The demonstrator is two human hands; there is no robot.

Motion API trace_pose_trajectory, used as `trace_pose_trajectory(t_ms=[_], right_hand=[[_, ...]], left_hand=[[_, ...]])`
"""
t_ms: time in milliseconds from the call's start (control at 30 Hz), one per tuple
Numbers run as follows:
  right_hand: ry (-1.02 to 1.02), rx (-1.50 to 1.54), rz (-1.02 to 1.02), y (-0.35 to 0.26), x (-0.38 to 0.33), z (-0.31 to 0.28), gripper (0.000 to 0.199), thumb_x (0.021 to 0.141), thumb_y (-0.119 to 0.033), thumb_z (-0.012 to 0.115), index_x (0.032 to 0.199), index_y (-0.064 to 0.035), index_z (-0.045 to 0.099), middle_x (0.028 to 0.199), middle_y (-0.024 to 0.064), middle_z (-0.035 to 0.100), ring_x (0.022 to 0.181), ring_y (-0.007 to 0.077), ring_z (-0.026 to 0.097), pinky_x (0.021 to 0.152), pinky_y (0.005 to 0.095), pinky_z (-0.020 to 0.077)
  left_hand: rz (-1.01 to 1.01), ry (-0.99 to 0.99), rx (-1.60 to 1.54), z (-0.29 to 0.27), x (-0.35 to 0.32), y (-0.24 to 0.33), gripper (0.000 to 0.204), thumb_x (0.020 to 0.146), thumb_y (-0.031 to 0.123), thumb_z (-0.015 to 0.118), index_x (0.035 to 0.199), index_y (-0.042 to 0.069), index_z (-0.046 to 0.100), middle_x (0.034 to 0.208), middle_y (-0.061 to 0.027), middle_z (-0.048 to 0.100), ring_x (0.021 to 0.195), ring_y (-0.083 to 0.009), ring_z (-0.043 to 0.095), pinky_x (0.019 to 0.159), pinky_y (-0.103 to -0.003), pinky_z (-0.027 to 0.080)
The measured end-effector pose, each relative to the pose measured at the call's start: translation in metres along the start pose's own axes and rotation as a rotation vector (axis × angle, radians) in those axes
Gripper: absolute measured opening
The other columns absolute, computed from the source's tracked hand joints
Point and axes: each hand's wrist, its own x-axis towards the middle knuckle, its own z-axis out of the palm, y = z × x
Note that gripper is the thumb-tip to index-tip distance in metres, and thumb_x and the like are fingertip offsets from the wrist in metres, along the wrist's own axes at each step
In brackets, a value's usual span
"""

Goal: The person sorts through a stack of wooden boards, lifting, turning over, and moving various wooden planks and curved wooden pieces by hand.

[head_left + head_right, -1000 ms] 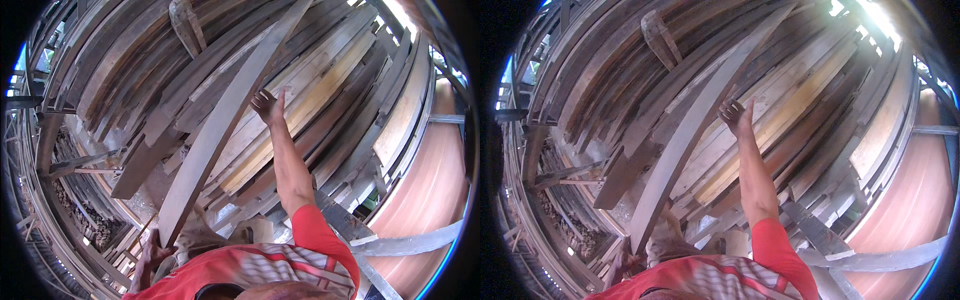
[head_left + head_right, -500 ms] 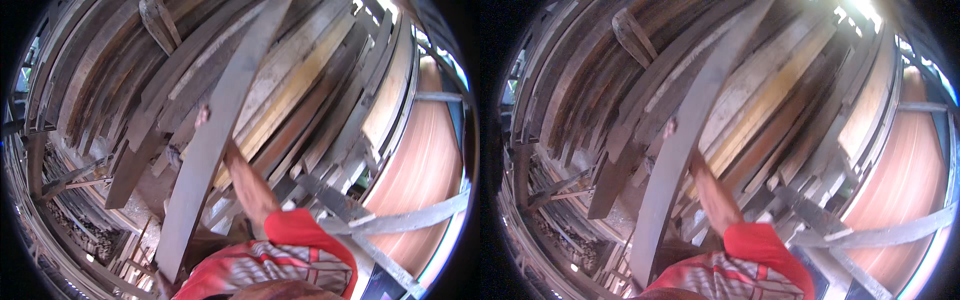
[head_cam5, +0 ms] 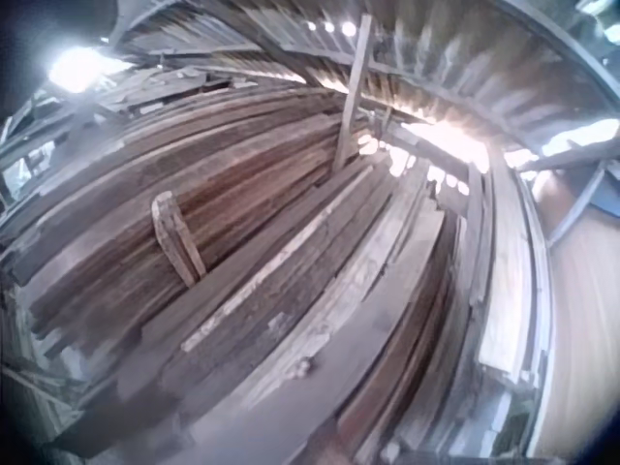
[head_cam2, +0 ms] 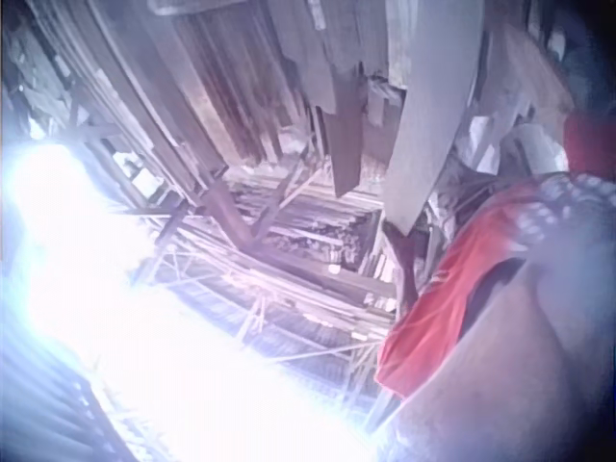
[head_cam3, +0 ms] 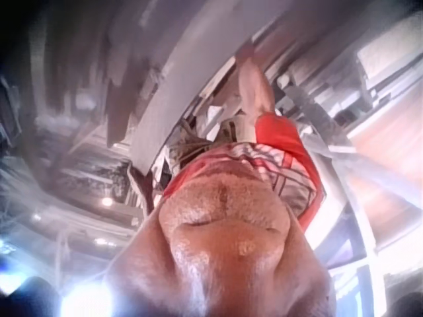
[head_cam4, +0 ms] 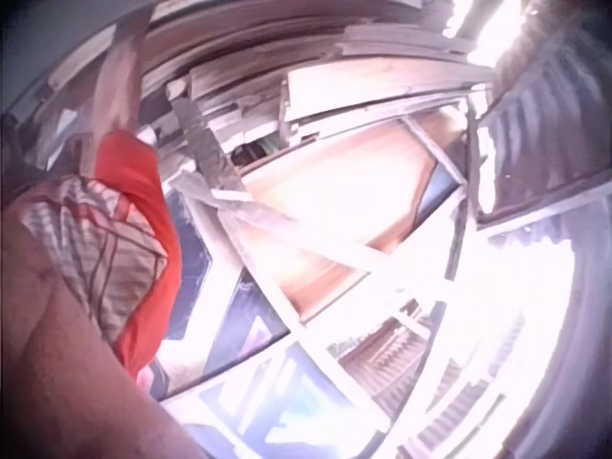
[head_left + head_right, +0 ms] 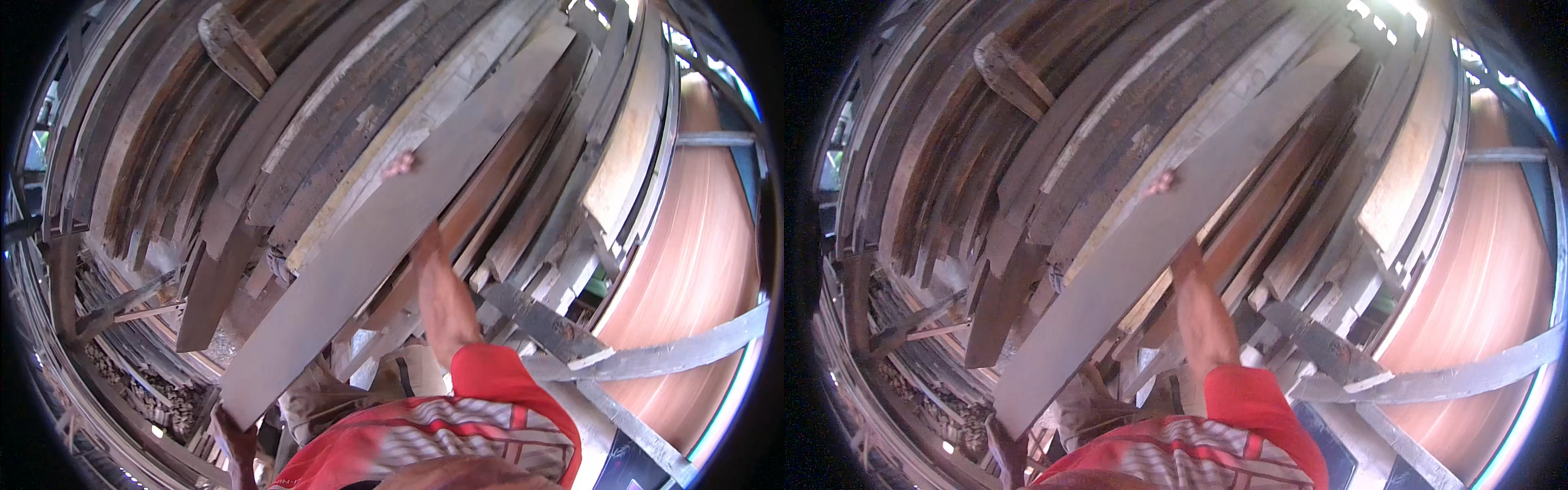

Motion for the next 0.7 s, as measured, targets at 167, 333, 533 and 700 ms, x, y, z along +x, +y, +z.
trace_pose_trajectory(t_ms=[167, 333, 533, 700], right_hand=[[0.611, -0.647, -0.427, -0.142, -0.032, -0.025, 0.062, 0.1, -0.055, 0.042, 0.136, -0.0043, 0.048, 0.121, 0.0121, 0.057, 0.114, 0.0247, 0.055, 0.103, 0.0407, 0.0452], [1.066, -0.877, -0.368, -0.191, -0.13, 0.013, 0.08, 0.094, -0.068, 0.045, 0.128, 0.0041, 0.054, 0.12, 0.0167, 0.063, 0.111, 0.0287, 0.061, 0.098, 0.043, 0.049], [1.293, -1.152, -0.306, -0.184, -0.233, 0.011, 0.068, 0.097, -0.059, 0.049, 0.122, 0.0035, 0.058, 0.107, 0.0135, 0.067, 0.094, 0.0231, 0.064, 0.085, 0.0382, 0.0525], [1.419, -1.869, -0.153, -0.137, -0.257, -0.028, 0.069, 0.098, -0.053, 0.052, 0.129, 0.0083, 0.052, 0.118, 0.0201, 0.064, 0.108, 0.0296, 0.061, 0.094, 0.0397, 0.0473]], left_hand=[[-0.061, -0.181, 0.084, 0.056, 0.019, 0.102, 0.098, 0.067, 0.032, 0.085, 0.144, 0.0, 0.032, 0.135, -0.0239, 0.052, 0.124, -0.039, 0.053, 0.103, -0.046, 0.044], [0.245, -0.176, -0.472, 0.158, 0.038, 0.187, 0.088, 0.069, 0.008, 0.085, 0.14, -0.003, 0.034, 0.123, -0.0199, 0.053, 0.116, -0.034, 0.054, 0.102, -0.04, 0.042], [0.515, -0.209, -0.208, 0.251, 0.006, 0.255, 0.092, 0.074, 0.016, 0.081, 0.145, -0.006, 0.027, 0.129, -0.0322, 0.045, 0.117, -0.0476, 0.049, 0.097, -0.048, 0.046], [0.395, -0.291, -0.039, 0.258, 0.033, 0.243, 0.097, 0.075, 0.015, 0.079, 0.15, 0.001, 0.02, 0.139, -0.0319, 0.036, 0.127, -0.0477, 0.04, 0.105, -0.05, 0.039]])
